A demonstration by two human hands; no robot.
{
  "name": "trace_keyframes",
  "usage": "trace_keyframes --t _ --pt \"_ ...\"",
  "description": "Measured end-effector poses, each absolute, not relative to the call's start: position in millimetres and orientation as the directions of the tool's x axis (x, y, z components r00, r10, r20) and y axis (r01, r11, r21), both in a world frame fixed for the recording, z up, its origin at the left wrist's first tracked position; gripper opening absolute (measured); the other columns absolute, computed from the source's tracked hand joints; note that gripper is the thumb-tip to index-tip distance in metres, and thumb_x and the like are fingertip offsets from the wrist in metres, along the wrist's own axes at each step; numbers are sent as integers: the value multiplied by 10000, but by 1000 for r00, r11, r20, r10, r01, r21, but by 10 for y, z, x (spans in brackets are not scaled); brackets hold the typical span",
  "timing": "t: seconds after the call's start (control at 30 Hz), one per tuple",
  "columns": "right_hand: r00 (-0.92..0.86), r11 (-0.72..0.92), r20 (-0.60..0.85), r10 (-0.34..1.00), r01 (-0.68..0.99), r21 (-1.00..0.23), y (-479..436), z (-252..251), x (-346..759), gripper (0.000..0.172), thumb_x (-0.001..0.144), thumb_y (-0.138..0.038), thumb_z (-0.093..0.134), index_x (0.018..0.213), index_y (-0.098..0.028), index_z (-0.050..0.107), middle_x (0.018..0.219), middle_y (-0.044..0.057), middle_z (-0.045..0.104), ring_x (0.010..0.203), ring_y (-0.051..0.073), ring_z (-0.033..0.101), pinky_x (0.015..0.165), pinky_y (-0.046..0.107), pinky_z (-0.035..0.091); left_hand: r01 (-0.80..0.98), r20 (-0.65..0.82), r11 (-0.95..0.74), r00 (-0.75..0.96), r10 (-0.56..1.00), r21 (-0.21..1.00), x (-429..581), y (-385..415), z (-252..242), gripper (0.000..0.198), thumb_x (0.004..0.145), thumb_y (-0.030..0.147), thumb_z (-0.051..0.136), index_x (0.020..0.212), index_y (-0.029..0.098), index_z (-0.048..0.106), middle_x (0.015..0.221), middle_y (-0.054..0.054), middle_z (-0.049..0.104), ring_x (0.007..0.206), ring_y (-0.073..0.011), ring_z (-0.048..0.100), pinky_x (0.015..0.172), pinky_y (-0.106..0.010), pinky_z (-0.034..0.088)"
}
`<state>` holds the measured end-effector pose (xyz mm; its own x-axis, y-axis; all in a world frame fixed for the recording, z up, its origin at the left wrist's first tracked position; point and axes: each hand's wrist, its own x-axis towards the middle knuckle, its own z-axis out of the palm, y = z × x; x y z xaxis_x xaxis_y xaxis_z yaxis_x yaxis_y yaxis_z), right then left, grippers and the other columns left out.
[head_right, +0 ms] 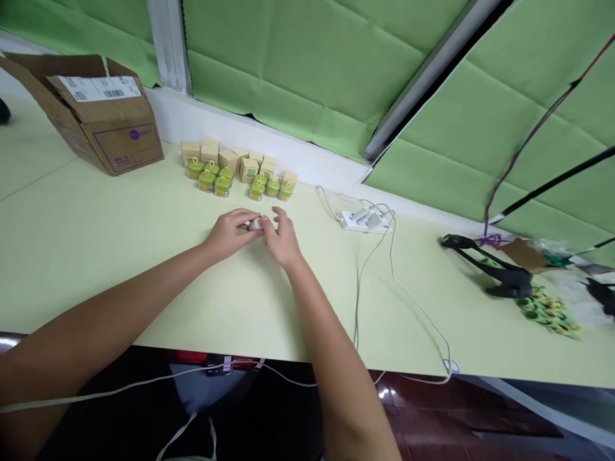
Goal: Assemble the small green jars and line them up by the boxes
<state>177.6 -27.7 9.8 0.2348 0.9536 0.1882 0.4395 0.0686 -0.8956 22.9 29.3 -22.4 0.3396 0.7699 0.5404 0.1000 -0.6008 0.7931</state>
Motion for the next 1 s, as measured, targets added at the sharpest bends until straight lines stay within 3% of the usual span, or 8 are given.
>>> trace_keyframes --t 0.1,0.4,0.6,0.77,1.0 --pt "239 124 211 948 332 -935 -62 -193 1738 561 875 -678 596 1204 -230 668 1234 113 650 866 213 668 704 366 600 200 525 -614 363 770 763 232 331 -247 292 836 247 716 1120 232 784 1164 -62 735 1061 -209 696 901 -318 604" --pt "212 103 108 971 33 -994 -152 -303 1740 499 823 -554 713 1208 -246 632 1242 64 681 872 181 707 695 327 635 321 565 -694 412 715 644 261 295 -302 310 864 173 645 1146 227 765 1202 -56 709 1104 -215 675 1003 -357 538" --pt "257 67 94 962 111 -992 -169 -271 1684 446 887 -495 616 1246 -230 602 1198 84 694 940 215 709 775 383 633 309 578 -695 392 715 650 278 217 -240 237 894 185 603 1067 200 764 1126 -56 704 1017 -195 676 910 -332 548" --pt "311 115 237 921 365 -924 -197 -239 1653 353 942 -415 513 1190 -196 637 1184 112 719 1101 249 661 1031 460 526 374 610 -736 412 677 564 298 161 -162 185 887 190 589 987 178 745 1030 -63 688 913 -188 665 834 -326 543" --pt "326 131 273 905 397 -909 -217 -216 1574 337 942 -438 496 1135 -206 648 1131 103 736 1056 249 665 993 426 516 432 664 -761 385 641 484 307 183 -159 133 829 168 601 917 176 702 982 -72 678 844 -184 652 754 -315 531"
